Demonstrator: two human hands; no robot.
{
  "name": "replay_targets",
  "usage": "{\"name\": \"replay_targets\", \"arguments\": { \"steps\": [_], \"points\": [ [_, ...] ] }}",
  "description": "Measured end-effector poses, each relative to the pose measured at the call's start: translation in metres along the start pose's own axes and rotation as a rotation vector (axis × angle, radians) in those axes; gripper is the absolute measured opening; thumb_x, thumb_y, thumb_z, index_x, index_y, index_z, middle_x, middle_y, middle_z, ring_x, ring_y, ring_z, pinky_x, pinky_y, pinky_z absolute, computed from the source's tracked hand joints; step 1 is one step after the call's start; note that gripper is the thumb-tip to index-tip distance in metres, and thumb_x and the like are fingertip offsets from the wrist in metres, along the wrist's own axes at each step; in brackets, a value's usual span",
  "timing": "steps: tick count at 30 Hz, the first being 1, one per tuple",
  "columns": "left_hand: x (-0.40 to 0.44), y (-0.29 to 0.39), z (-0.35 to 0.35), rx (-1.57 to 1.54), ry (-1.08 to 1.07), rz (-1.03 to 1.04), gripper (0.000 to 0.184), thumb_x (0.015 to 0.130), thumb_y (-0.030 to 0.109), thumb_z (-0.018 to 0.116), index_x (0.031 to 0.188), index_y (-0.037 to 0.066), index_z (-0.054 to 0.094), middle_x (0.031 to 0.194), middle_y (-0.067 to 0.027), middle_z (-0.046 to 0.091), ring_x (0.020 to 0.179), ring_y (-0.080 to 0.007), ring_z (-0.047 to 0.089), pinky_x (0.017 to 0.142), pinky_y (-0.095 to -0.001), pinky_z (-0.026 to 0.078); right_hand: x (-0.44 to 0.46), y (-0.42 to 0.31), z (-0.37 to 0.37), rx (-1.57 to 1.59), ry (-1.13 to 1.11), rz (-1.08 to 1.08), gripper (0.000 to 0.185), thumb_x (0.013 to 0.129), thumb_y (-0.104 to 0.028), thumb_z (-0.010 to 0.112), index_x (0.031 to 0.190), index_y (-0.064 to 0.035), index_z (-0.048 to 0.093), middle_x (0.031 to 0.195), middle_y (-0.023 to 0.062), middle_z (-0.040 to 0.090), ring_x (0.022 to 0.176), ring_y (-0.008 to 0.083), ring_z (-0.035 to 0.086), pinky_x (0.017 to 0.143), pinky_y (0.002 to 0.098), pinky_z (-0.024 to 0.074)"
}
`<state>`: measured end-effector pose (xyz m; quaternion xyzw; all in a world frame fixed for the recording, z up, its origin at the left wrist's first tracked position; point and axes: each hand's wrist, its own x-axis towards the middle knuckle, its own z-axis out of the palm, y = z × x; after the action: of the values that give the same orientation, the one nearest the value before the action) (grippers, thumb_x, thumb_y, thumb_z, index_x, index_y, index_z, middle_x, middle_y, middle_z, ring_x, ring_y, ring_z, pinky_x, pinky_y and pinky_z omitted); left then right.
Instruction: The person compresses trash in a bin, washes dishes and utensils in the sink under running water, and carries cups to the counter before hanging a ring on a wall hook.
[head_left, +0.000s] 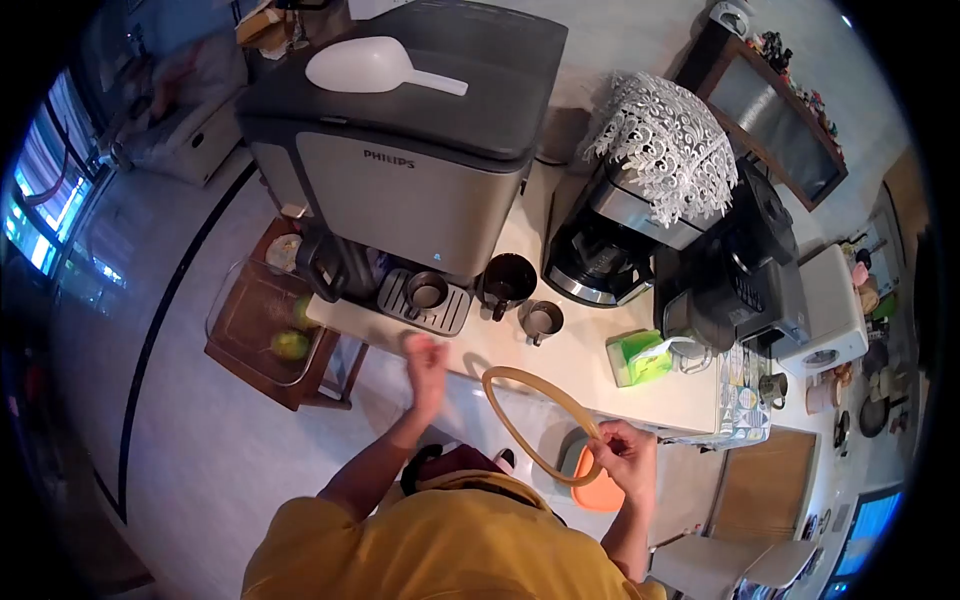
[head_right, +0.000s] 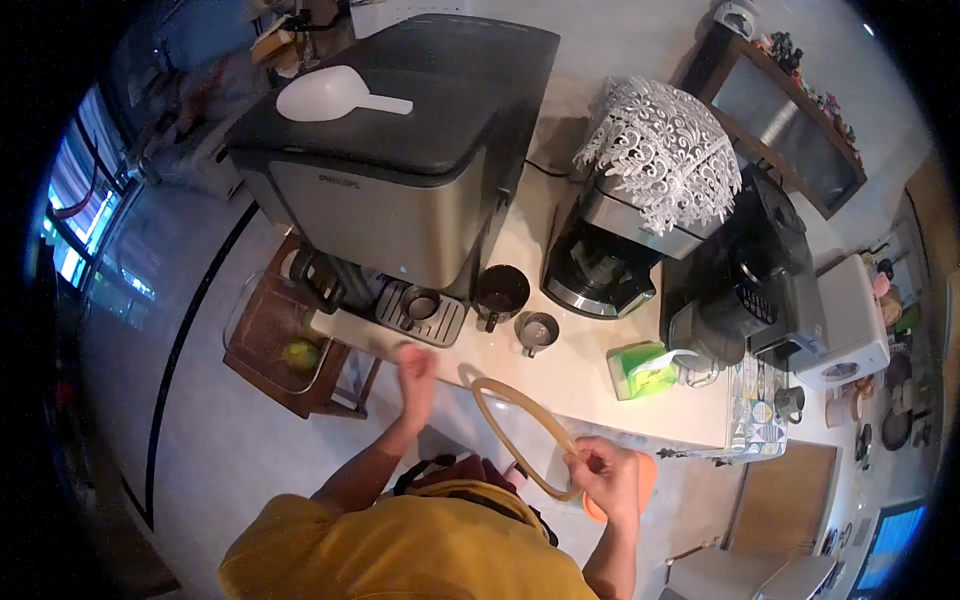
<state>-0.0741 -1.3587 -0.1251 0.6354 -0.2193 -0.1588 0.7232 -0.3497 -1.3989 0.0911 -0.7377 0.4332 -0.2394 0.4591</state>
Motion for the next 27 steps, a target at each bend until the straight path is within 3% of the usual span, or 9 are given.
{"name": "replay_targets", "arguments": {
  "steps": [1, 4, 6, 8, 13, 14, 16, 19, 27],
  "points": [
    [0.006, 0.005, -0.017, 0.256, 0.171, 0.151, 0.038, 0.075, 0.013, 0.063, 0.106, 0.005, 0.041, 0.084, -0.0035, 0.044, 0.066, -0.0107, 0.047, 0.054, -0.0244, 0.045, 0.001, -0.002, 0.002, -0.021, -0.001, -0.041, 0.011, 0.069, 0.0, 0.064, 0.078, 0.0027, 0.059, 0.055, -0.0012, 0.052, 0.048, 0.0016, 0.045, 0.043, 0.017, 0.0365],
    [0.035, 0.031, -0.033, 0.157, 0.33, 0.194, 0.04, 0.073, 0.011, 0.064, 0.107, 0.006, 0.044, 0.075, -0.0018, 0.046, 0.056, -0.008, 0.045, 0.047, -0.0222, 0.041, 0.003, -0.006, 0.008, -0.03, -0.055, -0.002, 0.011, 0.069, 0.004, 0.062, 0.079, 0.0031, 0.058, 0.061, -0.0008, 0.055, 0.052, 0.0023, 0.047, 0.046, 0.0167, 0.0381],
    [0.05, 0.027, -0.038, 0.1, -0.057, -0.242, 0.042, 0.073, 0.011, 0.064, 0.109, 0.004, 0.043, 0.069, -0.0014, 0.049, 0.053, -0.0063, 0.046, 0.04, -0.0201, 0.039, 0.004, -0.009, 0.01, -0.029, -0.077, 0.004, 0.012, 0.068, 0.004, 0.063, 0.079, 0.0032, 0.058, 0.06, -0.0004, 0.055, 0.052, 0.0023, 0.048, 0.046, 0.0169, 0.0386],
    [0.056, 0.017, -0.032, 0.14, -0.045, -0.199, 0.036, 0.075, 0.01, 0.063, 0.106, 0.003, 0.046, 0.065, -0.0014, 0.052, 0.05, -0.0061, 0.047, 0.036, -0.0202, 0.038, 0.004, -0.01, 0.011, -0.034, -0.084, -0.009, 0.012, 0.068, 0.003, 0.065, 0.078, 0.003, 0.058, 0.06, -0.0007, 0.055, 0.052, 0.0022, 0.048, 0.046, 0.0168, 0.0388],
    [0.047, 0.024, -0.019, -0.141, -0.176, -0.148, 0.013, 0.081, 0.011, 0.057, 0.09, 0.003, 0.054, 0.064, -0.0018, 0.054, 0.052, -0.005, 0.048, 0.042, -0.0195, 0.04, -0.007, -0.006, 0.006, 0.006, -0.016, 0.005, 0.011, 0.068, 0.002, 0.065, 0.078, 0.0023, 0.058, 0.059, -0.0013, 0.054, 0.051, 0.0018, 0.046, 0.044, 0.0168, 0.0368],
    [0.042, 0.025, -0.018, -0.137, -0.187, -0.147, 0.013, 0.081, 0.011, 0.057, 0.09, 0.003, 0.054, 0.064, -0.0018, 0.054, 0.052, -0.005, 0.048, 0.042, -0.0195, 0.04, -0.01, -0.004, 0.005, 0.03, 0.002, -0.008, 0.01, 0.069, 0.001, 0.064, 0.078, 0.0021, 0.058, 0.058, -0.0019, 0.052, 0.049, 0.0012, 0.043, 0.042, 0.0169, 0.0348],
    [0.028, 0.025, -0.016, -0.088, -0.413, -0.285, 0.011, 0.083, 0.015, 0.054, 0.084, 0.004, 0.057, 0.063, -0.0005, 0.053, 0.052, -0.0036, 0.046, 0.045, -0.0178, 0.037, -0.015, -0.001, 0.001, 0.035, 0.024, -0.003, 0.01, 0.069, 0.001, 0.064, 0.077, 0.0023, 0.058, 0.058, -0.0019, 0.052, 0.049, 0.0012, 0.043, 0.043, 0.0168, 0.0349],
    [0.0, 0.026, -0.002, -0.167, -0.493, -0.389, 0.014, 0.084, 0.018, 0.053, 0.083, 0.005, 0.06, 0.061, 0.0007, 0.053, 0.051, -0.0026, 0.044, 0.047, -0.0163, 0.032, -0.023, 0.005, -0.005, 0.03, 0.049, 0.0, 0.01, 0.069, 0.001, 0.064, 0.077, 0.0024, 0.058, 0.058, -0.0019, 0.052, 0.049, 0.0012, 0.043, 0.043, 0.0166, 0.0349],
    [-0.064, 0.01, 0.073, -0.257, -0.375, -0.499, 0.023, 0.085, 0.021, 0.052, 0.092, 0.001, 0.06, 0.06, 0.0002, 0.051, 0.05, -0.0033, 0.04, 0.047, -0.0158, 0.03, -0.038, 0.007, -0.019, 0.02, 0.111, 0.048, 0.01, 0.069, 0.001, 0.064, 0.077, 0.0027, 0.058, 0.056, -0.0014, 0.052, 0.049, 0.0015, 0.044, 0.043, 0.0168, 0.0356]
  ]
}}
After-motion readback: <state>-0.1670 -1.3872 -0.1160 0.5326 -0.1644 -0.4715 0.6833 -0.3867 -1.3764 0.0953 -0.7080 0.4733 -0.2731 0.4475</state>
